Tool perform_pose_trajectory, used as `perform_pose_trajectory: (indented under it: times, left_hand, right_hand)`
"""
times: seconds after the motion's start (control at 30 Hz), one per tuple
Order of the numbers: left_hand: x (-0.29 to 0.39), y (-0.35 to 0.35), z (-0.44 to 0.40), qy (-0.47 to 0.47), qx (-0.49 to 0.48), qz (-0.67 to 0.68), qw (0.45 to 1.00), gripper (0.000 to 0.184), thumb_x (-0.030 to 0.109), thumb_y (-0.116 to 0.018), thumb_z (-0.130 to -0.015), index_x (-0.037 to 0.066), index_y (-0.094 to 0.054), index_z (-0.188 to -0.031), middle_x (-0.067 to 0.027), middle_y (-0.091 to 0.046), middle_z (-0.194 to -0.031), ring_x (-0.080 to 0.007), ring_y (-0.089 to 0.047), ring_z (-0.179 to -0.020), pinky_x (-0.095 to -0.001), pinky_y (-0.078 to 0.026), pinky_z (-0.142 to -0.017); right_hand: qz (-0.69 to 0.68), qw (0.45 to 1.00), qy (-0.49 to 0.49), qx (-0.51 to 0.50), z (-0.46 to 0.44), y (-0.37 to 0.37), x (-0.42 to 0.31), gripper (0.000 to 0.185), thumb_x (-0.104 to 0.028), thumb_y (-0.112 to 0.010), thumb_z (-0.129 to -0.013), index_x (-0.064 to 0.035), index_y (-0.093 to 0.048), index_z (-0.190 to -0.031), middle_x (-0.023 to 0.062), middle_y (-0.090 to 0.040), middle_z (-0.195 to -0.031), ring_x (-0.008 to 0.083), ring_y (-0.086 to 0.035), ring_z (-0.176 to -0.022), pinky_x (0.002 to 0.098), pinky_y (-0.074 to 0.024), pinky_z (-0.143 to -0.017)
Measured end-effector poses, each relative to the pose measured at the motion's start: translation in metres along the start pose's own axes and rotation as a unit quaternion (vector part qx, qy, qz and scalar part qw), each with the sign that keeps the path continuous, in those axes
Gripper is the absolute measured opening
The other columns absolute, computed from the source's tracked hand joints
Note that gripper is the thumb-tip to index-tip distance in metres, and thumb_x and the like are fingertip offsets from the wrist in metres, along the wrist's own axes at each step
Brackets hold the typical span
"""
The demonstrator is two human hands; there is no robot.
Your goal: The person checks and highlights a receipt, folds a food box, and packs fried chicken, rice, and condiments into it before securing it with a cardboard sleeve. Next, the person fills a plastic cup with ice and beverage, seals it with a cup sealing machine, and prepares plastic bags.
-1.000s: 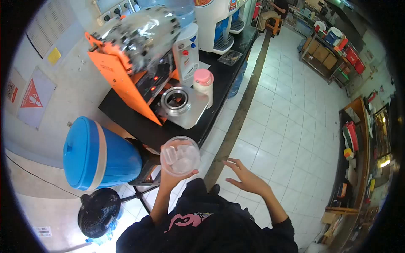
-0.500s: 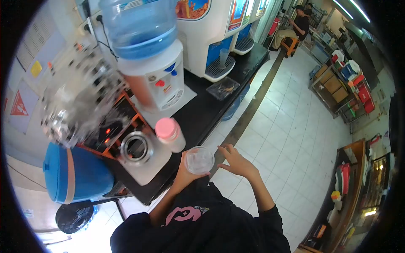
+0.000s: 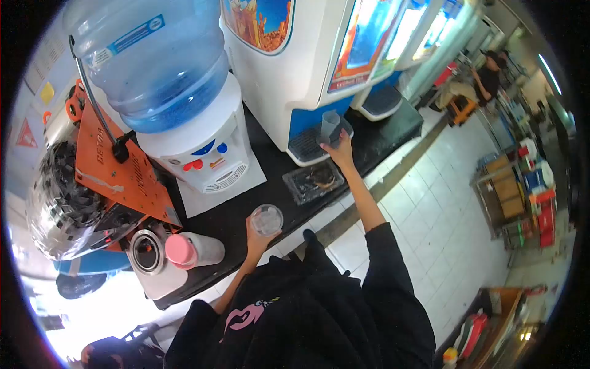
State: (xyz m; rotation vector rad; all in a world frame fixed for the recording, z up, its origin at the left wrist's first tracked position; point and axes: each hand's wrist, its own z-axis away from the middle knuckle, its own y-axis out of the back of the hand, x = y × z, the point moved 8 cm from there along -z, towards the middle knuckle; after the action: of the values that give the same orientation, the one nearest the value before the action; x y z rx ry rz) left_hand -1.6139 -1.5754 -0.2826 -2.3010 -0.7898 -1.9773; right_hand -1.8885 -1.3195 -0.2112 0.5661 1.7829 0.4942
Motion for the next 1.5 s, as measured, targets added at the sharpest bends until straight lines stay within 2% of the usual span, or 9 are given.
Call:
perform_pose_trajectory:
  times: [0.1, 0.17, 0.3, 0.5, 0.73, 0.83, 1.03, 1.13, 1.5]
  left_hand:
    - [0.002, -0.013, 0.002, 0.066, 0.059, 0.121, 0.989, 0.095, 0.019, -0.088, -0.050, 0.002, -0.033, -0.126, -0.0145, -0.043, -0.123, -0.0259, -0.046, -0.114, -0.0381, -0.039, -0.097]
    - [-0.004, -0.013, 0.008, 0.070, 0.094, 0.033, 0.993, 0.096, 0.018, -0.089, -0.049, 0.002, -0.033, -0.125, -0.0150, -0.043, -0.123, -0.0259, -0.046, -0.114, -0.0375, -0.039, -0.097]
    - [-0.010, -0.016, 0.017, 0.075, 0.124, -0.060, 0.988, 0.091, 0.018, -0.087, -0.051, 0.000, -0.036, -0.124, -0.0150, -0.044, -0.122, -0.0273, -0.047, -0.113, -0.0361, -0.039, -0.095]
    - [0.000, -0.020, 0.011, 0.062, 0.176, -0.022, 0.982, 0.091, 0.016, -0.087, -0.052, 0.001, -0.034, -0.125, -0.0147, -0.045, -0.121, -0.0260, -0.046, -0.115, -0.0348, -0.039, -0.096]
    - [-0.004, -0.022, 0.011, 0.069, 0.196, -0.060, 0.976, 0.089, 0.015, -0.086, -0.054, 0.001, -0.034, -0.125, -0.0141, -0.043, -0.124, -0.0253, -0.045, -0.116, -0.0344, -0.037, -0.097]
    - [-0.002, -0.023, 0.011, 0.069, 0.210, -0.055, 0.974, 0.089, 0.015, -0.086, -0.054, 0.001, -0.034, -0.125, -0.0136, -0.043, -0.123, -0.0252, -0.045, -0.115, -0.0343, -0.037, -0.097]
    - [0.000, -0.025, 0.010, 0.072, 0.240, -0.037, 0.967, 0.089, 0.014, -0.085, -0.054, 0.001, -0.034, -0.125, -0.0123, -0.043, -0.121, -0.0242, -0.044, -0.113, -0.0335, -0.036, -0.097]
    - [-0.003, -0.027, 0.009, 0.074, 0.244, 0.000, 0.967, 0.088, 0.013, -0.085, -0.054, 0.001, -0.034, -0.125, -0.0119, -0.043, -0.123, -0.0241, -0.043, -0.115, -0.0341, -0.035, -0.098]
    - [-0.014, -0.030, 0.014, 0.058, 0.283, -0.018, 0.957, 0.085, 0.017, -0.085, -0.055, 0.001, -0.037, -0.123, -0.0119, -0.044, -0.119, -0.0244, -0.045, -0.112, -0.0336, -0.036, -0.096]
  right_hand:
    - [-0.051, 0.993, 0.094, 0.047, -0.051, -0.017, 0.012, 0.055, -0.032, -0.073, -0.073, 0.0037, -0.048, -0.105, 0.0214, -0.051, -0.109, 0.0350, -0.049, -0.102, 0.0410, -0.0403, -0.084]
    - [-0.198, 0.977, 0.031, 0.077, -0.057, 0.000, -0.001, 0.048, -0.030, -0.069, -0.079, 0.0036, -0.049, -0.106, 0.0197, -0.054, -0.103, 0.0328, -0.052, -0.097, 0.0373, -0.0399, -0.084]
    - [-0.158, 0.966, 0.149, 0.143, -0.080, 0.053, -0.039, 0.039, -0.022, -0.063, -0.084, 0.0053, -0.047, -0.107, 0.0207, -0.056, -0.095, 0.0348, -0.055, -0.090, 0.0364, -0.0422, -0.079]
    - [-0.131, 0.968, 0.209, 0.051, -0.115, 0.062, -0.051, 0.040, -0.019, -0.062, -0.084, 0.0057, -0.046, -0.111, 0.0245, -0.056, -0.097, 0.0379, -0.056, -0.089, 0.0378, -0.0439, -0.075]
    - [-0.240, 0.967, 0.081, -0.012, -0.105, 0.047, -0.008, 0.041, -0.017, -0.066, -0.081, 0.0033, -0.048, -0.112, 0.0229, -0.057, -0.103, 0.0345, -0.058, -0.095, 0.0383, -0.0453, -0.078]
    - [-0.197, 0.970, 0.111, -0.087, -0.101, 0.028, 0.025, 0.049, -0.019, -0.071, -0.077, 0.0016, -0.048, -0.116, 0.0174, -0.060, -0.099, 0.0312, -0.061, -0.089, 0.0326, -0.0482, -0.074]
    - [0.109, 0.961, 0.252, -0.032, -0.086, 0.043, -0.008, 0.045, -0.009, -0.068, -0.071, -0.0119, -0.057, -0.114, 0.0100, -0.053, -0.107, 0.0284, -0.050, -0.102, 0.0464, -0.0387, -0.084]
    - [0.356, 0.849, 0.389, -0.027, -0.075, 0.022, -0.024, 0.039, -0.007, -0.053, -0.076, -0.0209, -0.061, -0.112, 0.0068, -0.050, -0.106, 0.0214, -0.044, -0.105, 0.0474, -0.0297, -0.086]
    - [0.391, 0.803, 0.448, -0.030, -0.078, 0.014, -0.007, 0.037, -0.011, -0.057, -0.077, -0.0215, -0.060, -0.112, 0.0091, -0.049, -0.112, 0.0231, -0.043, -0.109, 0.0501, -0.0307, -0.085]
